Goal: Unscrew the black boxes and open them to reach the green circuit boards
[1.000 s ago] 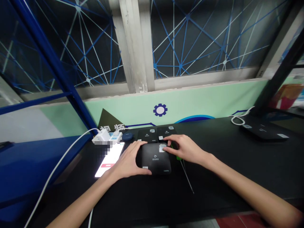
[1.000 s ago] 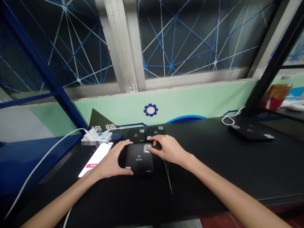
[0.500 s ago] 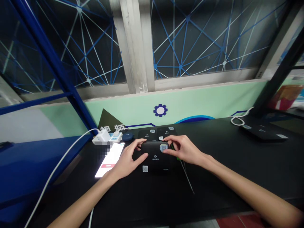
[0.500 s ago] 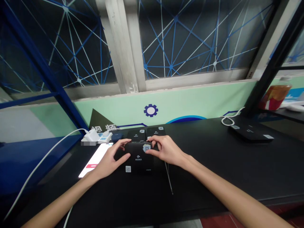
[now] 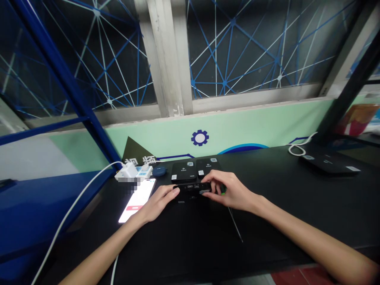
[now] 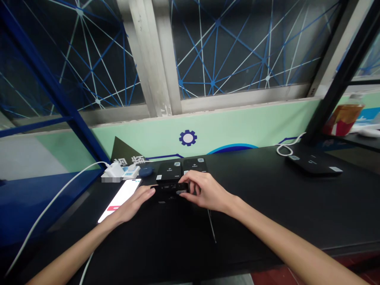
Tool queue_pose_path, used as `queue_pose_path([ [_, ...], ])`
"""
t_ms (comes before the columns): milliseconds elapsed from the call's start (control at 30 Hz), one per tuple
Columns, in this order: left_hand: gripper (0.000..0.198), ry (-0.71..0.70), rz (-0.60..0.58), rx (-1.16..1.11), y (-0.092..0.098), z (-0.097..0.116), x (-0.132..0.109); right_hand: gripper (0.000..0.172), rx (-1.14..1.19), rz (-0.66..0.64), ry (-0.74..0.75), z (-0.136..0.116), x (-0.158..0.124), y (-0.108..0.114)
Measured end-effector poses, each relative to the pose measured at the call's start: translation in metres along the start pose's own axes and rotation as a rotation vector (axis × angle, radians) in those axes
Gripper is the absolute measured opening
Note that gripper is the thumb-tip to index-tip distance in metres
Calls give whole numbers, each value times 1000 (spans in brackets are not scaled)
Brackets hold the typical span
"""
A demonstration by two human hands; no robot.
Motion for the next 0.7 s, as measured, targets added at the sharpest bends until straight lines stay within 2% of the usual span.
queue_pose_path([
  [100, 41, -70, -143, -18, -5, 8, 1, 17, -12, -76, -14, -1, 1, -4],
  [200, 44, -100, -226, 16, -9, 8, 3, 22, -33, -157, -21, 0, 2, -7],
  [333, 60, -99, -206, 87, -11, 0, 5, 37, -102, -257, -16, -2, 0, -4],
  [433, 75, -132, -178, 134, -13, 0, 4, 33, -119, -322, -27, -3, -1, -2],
  [700, 94, -169, -223, 267, -20, 4, 2, 12, -368, -130, -128, 13, 3, 7],
])
Point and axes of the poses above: each hand's wrist, its own x-axis towards the middle knuckle, its own y-axis out of the back of the hand, z = x × y, the point moved 7 cm from there along x, towards the middle knuckle, and after that the axes turned 11 degrees about -z, right-handed, at the moved point
